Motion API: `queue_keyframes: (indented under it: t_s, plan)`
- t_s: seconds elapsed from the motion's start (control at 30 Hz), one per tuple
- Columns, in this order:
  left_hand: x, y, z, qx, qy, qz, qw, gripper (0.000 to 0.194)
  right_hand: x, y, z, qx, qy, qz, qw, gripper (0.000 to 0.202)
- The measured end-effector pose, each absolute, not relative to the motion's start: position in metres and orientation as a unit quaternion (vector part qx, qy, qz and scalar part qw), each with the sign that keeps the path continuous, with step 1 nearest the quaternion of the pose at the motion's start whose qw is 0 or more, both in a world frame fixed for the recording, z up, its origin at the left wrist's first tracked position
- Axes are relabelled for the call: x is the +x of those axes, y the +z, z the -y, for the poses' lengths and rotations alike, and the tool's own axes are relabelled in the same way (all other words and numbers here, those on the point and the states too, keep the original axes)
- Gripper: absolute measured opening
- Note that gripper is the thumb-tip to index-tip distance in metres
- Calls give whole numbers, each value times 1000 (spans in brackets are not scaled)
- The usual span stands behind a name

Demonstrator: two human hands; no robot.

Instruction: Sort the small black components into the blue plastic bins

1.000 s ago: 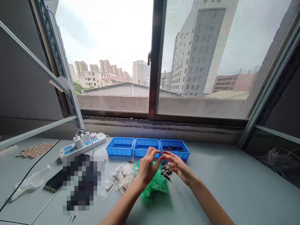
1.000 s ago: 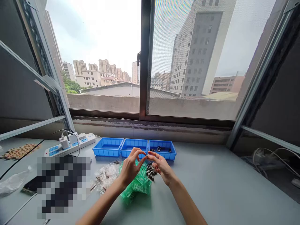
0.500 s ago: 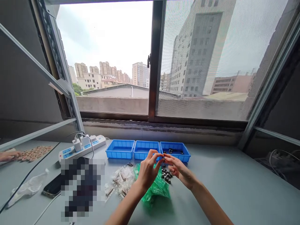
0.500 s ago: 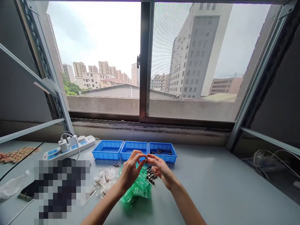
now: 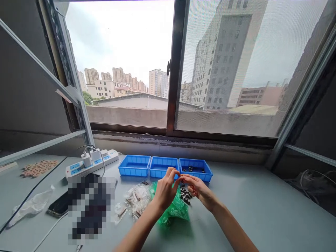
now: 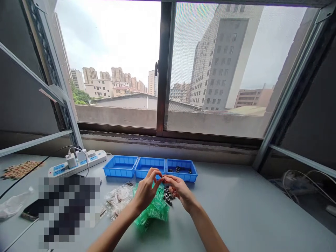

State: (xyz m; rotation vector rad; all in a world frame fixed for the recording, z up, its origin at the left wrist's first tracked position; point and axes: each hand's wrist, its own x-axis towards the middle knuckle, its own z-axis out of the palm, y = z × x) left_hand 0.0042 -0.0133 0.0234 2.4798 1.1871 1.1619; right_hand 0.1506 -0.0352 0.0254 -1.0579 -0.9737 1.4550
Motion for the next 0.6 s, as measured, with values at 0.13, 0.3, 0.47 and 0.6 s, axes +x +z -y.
queue_keyframes:
  t_s: [0.13, 0.3, 0.47, 0.6]
  plan:
    - [4, 22, 12, 830, 387, -394, 73, 13, 151, 28, 36, -461, 602, 391, 521, 37]
    - [3, 23, 10, 836, 378, -393, 60, 14, 154, 28, 35, -471, 591, 375, 536, 37]
    - [1, 23, 9, 836, 375, -398, 46, 12, 152, 31, 37, -480, 587, 382, 528, 38]
    - [0, 23, 8, 832, 395, -388, 30, 9, 148, 36, 39, -486, 584, 368, 536, 40]
